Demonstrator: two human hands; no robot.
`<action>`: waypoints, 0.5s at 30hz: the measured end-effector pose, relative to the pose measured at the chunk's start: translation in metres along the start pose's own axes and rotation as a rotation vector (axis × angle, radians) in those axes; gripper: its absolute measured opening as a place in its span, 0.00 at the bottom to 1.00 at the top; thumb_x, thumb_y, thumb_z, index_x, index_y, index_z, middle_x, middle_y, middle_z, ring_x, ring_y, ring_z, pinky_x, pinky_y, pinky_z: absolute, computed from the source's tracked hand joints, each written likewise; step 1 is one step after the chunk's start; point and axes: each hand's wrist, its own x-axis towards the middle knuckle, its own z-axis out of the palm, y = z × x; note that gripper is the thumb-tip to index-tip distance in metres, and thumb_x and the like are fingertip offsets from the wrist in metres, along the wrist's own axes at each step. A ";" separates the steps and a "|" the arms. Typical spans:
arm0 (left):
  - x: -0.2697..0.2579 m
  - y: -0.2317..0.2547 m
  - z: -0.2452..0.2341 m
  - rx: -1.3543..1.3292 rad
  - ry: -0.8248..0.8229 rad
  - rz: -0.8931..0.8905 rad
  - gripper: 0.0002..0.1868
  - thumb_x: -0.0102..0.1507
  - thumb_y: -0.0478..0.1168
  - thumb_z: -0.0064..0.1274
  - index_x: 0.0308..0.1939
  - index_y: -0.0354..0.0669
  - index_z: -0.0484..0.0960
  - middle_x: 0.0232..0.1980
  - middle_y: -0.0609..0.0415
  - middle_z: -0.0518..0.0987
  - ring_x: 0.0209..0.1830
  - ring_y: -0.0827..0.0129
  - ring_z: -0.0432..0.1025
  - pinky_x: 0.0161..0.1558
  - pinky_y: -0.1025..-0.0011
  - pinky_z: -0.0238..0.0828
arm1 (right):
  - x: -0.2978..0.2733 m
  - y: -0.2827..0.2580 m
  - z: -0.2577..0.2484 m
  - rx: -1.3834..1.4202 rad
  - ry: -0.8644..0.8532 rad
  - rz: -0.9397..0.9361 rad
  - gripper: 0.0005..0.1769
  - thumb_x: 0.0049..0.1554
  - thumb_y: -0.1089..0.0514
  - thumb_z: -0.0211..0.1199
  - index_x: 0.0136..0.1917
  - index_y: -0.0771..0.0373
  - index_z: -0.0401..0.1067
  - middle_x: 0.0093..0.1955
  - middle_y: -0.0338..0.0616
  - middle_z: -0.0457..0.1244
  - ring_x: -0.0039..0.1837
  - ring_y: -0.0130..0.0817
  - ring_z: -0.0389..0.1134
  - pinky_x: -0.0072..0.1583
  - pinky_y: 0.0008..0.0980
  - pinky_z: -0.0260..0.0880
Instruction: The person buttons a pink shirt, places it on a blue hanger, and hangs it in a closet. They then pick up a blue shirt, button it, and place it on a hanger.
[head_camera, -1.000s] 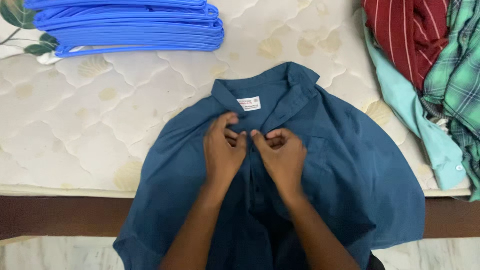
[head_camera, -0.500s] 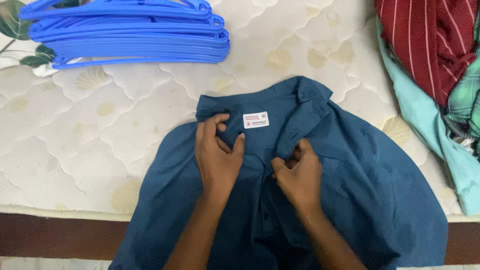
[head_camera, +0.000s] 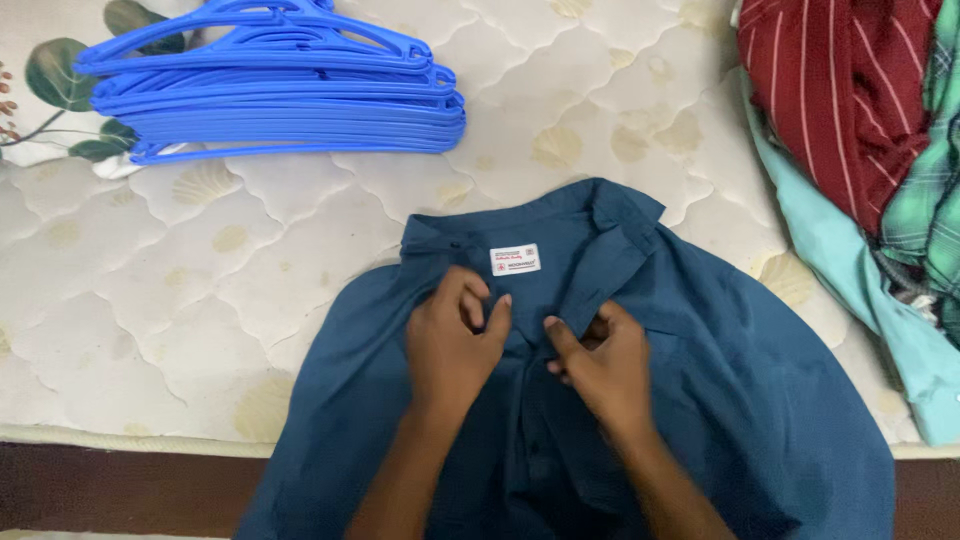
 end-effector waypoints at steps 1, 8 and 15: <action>-0.002 -0.001 0.001 -0.053 -0.060 -0.025 0.13 0.57 0.40 0.68 0.37 0.41 0.80 0.22 0.53 0.77 0.20 0.66 0.74 0.26 0.68 0.69 | 0.001 0.001 -0.002 0.109 -0.045 0.017 0.07 0.52 0.63 0.69 0.39 0.64 0.70 0.36 0.48 0.69 0.33 0.31 0.70 0.36 0.30 0.70; -0.002 -0.009 -0.010 -0.201 -0.518 -0.014 0.09 0.64 0.40 0.58 0.45 0.42 0.87 0.19 0.55 0.80 0.16 0.75 0.75 0.22 0.73 0.67 | 0.012 0.015 -0.005 0.283 -0.126 -0.155 0.17 0.49 0.72 0.70 0.42 0.63 0.62 0.35 0.39 0.60 0.40 0.26 0.68 0.42 0.28 0.74; -0.003 -0.008 -0.015 -0.080 -0.612 0.017 0.12 0.61 0.39 0.59 0.48 0.47 0.88 0.14 0.50 0.75 0.10 0.73 0.60 0.19 0.67 0.53 | 0.007 0.012 -0.004 0.165 -0.108 -0.159 0.15 0.50 0.69 0.70 0.42 0.62 0.63 0.36 0.40 0.63 0.39 0.25 0.70 0.41 0.27 0.74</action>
